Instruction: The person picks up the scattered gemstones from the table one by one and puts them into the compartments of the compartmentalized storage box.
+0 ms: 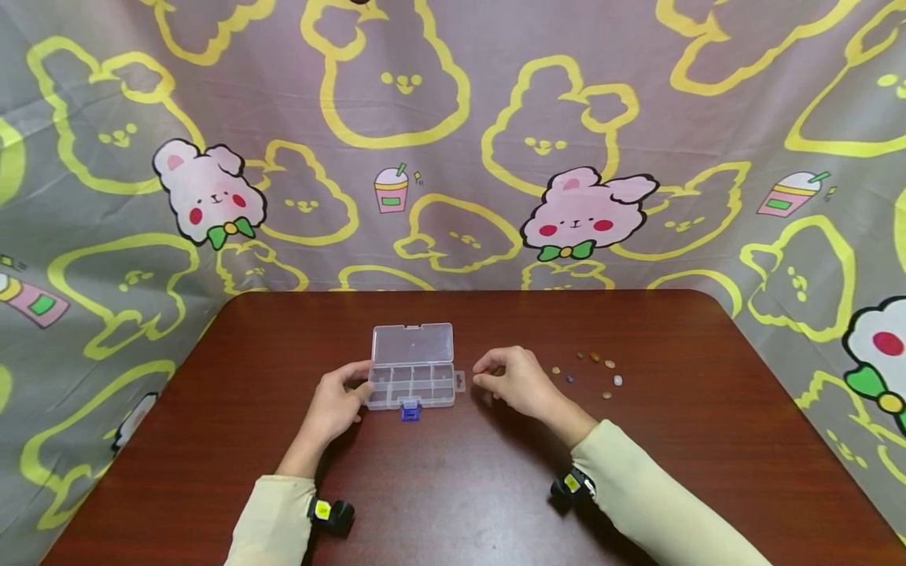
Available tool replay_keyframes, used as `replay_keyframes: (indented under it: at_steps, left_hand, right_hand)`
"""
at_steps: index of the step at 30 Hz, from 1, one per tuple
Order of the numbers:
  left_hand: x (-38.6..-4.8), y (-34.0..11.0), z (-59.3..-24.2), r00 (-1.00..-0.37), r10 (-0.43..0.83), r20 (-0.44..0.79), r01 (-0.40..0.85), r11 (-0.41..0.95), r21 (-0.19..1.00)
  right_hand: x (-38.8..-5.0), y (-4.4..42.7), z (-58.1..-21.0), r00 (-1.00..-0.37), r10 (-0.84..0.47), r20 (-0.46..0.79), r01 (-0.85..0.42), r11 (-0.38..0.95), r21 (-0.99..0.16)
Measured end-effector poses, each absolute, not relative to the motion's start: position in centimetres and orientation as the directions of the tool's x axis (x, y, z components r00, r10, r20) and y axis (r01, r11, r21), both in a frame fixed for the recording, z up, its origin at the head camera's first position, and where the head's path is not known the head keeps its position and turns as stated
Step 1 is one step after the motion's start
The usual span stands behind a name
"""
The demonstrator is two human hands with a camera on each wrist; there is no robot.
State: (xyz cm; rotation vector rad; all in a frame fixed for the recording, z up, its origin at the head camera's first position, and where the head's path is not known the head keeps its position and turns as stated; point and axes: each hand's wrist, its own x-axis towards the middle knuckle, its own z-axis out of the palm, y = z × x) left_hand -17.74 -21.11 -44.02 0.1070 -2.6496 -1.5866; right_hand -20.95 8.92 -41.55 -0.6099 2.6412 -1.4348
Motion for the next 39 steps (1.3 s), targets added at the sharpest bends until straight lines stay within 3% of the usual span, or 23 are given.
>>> replay_keyframes:
  at_steps: [39]
  left_hand:
    - [-17.7,-21.1,-44.6,-0.994,-0.096,0.056,0.007,0.449,0.893]
  right_hand:
    - [-22.3,0.7,-41.6,-0.883,-0.448,0.142,-0.357,0.443,-0.822]
